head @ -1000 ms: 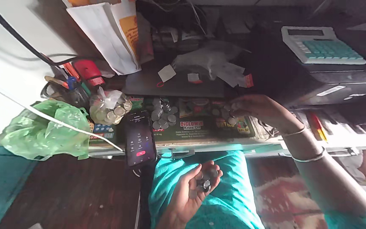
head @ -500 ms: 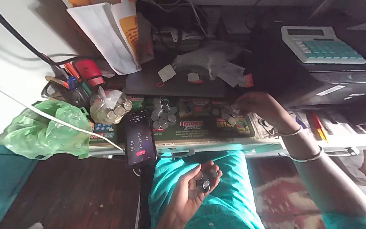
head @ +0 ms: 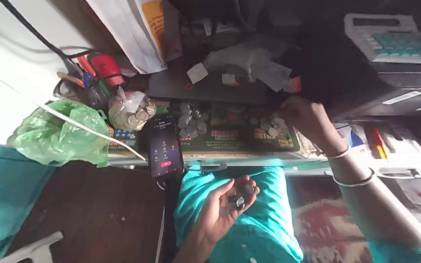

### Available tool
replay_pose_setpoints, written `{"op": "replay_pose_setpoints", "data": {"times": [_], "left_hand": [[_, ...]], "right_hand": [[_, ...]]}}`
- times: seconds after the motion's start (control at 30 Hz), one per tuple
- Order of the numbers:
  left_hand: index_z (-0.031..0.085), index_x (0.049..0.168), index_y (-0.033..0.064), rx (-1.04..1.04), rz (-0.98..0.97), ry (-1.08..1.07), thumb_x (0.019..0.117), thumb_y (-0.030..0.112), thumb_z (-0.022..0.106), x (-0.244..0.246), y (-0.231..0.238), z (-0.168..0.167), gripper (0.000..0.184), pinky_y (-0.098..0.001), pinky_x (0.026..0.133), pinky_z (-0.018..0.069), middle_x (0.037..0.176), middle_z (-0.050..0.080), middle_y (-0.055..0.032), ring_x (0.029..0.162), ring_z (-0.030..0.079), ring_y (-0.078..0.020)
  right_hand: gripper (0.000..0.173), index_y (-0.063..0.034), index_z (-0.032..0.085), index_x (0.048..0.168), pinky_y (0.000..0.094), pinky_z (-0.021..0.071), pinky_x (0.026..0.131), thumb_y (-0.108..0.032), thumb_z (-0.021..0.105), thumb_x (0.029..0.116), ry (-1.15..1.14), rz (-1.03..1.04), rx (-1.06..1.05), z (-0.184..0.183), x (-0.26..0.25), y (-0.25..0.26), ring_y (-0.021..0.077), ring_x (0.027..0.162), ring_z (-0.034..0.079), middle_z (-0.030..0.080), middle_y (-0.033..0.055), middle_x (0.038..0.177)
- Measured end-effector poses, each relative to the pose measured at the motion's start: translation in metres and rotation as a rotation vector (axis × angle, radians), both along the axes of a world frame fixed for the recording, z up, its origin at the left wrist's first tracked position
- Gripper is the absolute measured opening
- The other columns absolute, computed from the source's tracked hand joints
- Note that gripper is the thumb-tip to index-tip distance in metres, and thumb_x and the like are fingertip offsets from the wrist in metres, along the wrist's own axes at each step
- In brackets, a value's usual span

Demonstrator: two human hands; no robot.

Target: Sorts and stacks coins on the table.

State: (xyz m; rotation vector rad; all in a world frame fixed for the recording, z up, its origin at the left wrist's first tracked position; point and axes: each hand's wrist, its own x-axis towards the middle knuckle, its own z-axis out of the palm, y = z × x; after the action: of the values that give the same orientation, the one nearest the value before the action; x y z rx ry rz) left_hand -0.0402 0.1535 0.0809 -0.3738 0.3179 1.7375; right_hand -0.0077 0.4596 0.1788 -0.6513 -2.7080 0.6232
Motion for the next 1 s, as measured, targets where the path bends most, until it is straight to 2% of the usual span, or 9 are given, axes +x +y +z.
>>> {"op": "replay_pose_setpoints", "data": {"times": [0.07,0.13,0.23,0.3,0.4,0.53,0.7,0.8,1.0], "left_hand": [[0.064,0.125,-0.0063,0.024,0.005,-0.006,0.1106,0.018,0.028,0.0,-0.001,0.0,0.046,-0.0395,0.103,0.0551,0.12,0.07,-0.0221,0.115,0.069,-0.0322],[0.064,0.126,-0.0064,0.023,0.01,-0.005,0.1108,0.018,0.029,-0.001,0.0,0.002,0.045,-0.0403,0.103,0.0551,0.122,0.069,-0.0228,0.116,0.068,-0.0333],[0.065,0.125,-0.0053,-0.009,0.009,0.025,0.1109,0.019,0.03,-0.001,0.002,0.006,0.045,-0.0406,0.101,0.0564,0.12,0.07,-0.0219,0.113,0.07,-0.0327],[0.069,0.121,-0.0038,-0.012,0.001,0.029,0.11,0.02,0.034,-0.001,0.003,0.005,0.044,-0.0399,0.098,0.0576,0.114,0.072,-0.0196,0.106,0.072,-0.0294],[0.07,0.096,0.003,-0.129,-0.015,0.042,0.1088,0.024,0.039,0.001,0.005,0.009,0.04,-0.0359,0.079,0.0624,0.085,0.073,-0.011,0.079,0.073,-0.0203],[0.069,0.089,0.0045,-0.174,0.007,0.02,0.1079,0.024,0.042,0.002,0.006,0.005,0.038,-0.0355,0.073,0.0622,0.077,0.069,-0.0089,0.071,0.071,-0.0185],[0.073,0.105,0.0014,-0.063,0.021,-0.007,0.1072,0.021,0.041,0.004,0.005,-0.003,0.037,-0.0315,0.072,0.0624,0.085,0.073,-0.0106,0.073,0.072,-0.0177],[0.073,0.114,0.0015,-0.032,0.016,0.017,0.1073,0.021,0.041,0.002,0.005,-0.004,0.037,-0.0319,0.075,0.0627,0.093,0.074,-0.0127,0.081,0.074,-0.0198],[0.073,0.112,0.001,-0.044,0.029,0.021,0.107,0.019,0.042,-0.001,0.005,0.0,0.037,-0.0313,0.076,0.063,0.094,0.075,-0.0139,0.083,0.075,-0.0206]], "right_hand": [[0.022,-0.0031,0.068,0.112,0.0498,0.0572,0.07,-0.016,0.073,0.0956,0.037,0.021,0.06,0.006,0.007,-0.013,0.0264,0.075,0.069,0.071,0.0142,0.09],[0.02,-0.0051,0.07,0.11,0.0425,0.0586,0.07,-0.019,0.071,0.0952,0.077,0.086,0.057,0.011,0.019,-0.034,0.0192,0.077,0.069,0.071,0.0095,0.093],[0.028,-0.0058,0.074,0.108,0.0258,0.0571,0.071,-0.031,0.066,0.0968,0.105,0.385,-0.029,-0.002,0.041,-0.075,0.0086,0.079,0.067,0.073,0.0048,0.094],[0.03,-0.0065,0.073,0.11,0.0208,0.0553,0.078,-0.033,0.067,0.098,0.061,0.603,-0.111,-0.012,0.05,-0.102,0.0107,0.087,0.067,0.072,0.0083,0.1],[0.033,-0.0099,0.073,0.117,0.0301,0.0561,0.086,-0.035,0.065,0.0973,-0.018,0.754,0.033,-0.029,0.056,-0.122,0.023,0.102,0.066,0.07,0.0096,0.108],[0.025,-0.0138,0.073,0.117,0.034,0.0555,0.09,-0.029,0.063,0.0999,-0.02,0.788,0.107,-0.043,0.057,-0.129,0.0252,0.106,0.065,0.07,0.0073,0.113],[0.016,-0.0088,0.072,0.098,0.0327,0.0537,0.092,-0.018,0.06,0.1013,0.048,0.844,0.024,-0.051,0.056,-0.13,0.0219,0.102,0.065,0.069,0.007,0.1],[0.016,-0.009,0.072,0.098,0.0313,0.0525,0.094,-0.02,0.061,0.1009,0.033,0.864,-0.054,-0.05,0.054,-0.126,0.0204,0.103,0.066,0.071,0.0063,0.102],[0.012,-0.0078,0.073,0.099,0.0272,0.0527,0.094,-0.017,0.065,0.0972,0.044,0.871,-0.177,-0.048,0.048,-0.12,0.0173,0.1,0.067,0.073,0.0065,0.1]]}}
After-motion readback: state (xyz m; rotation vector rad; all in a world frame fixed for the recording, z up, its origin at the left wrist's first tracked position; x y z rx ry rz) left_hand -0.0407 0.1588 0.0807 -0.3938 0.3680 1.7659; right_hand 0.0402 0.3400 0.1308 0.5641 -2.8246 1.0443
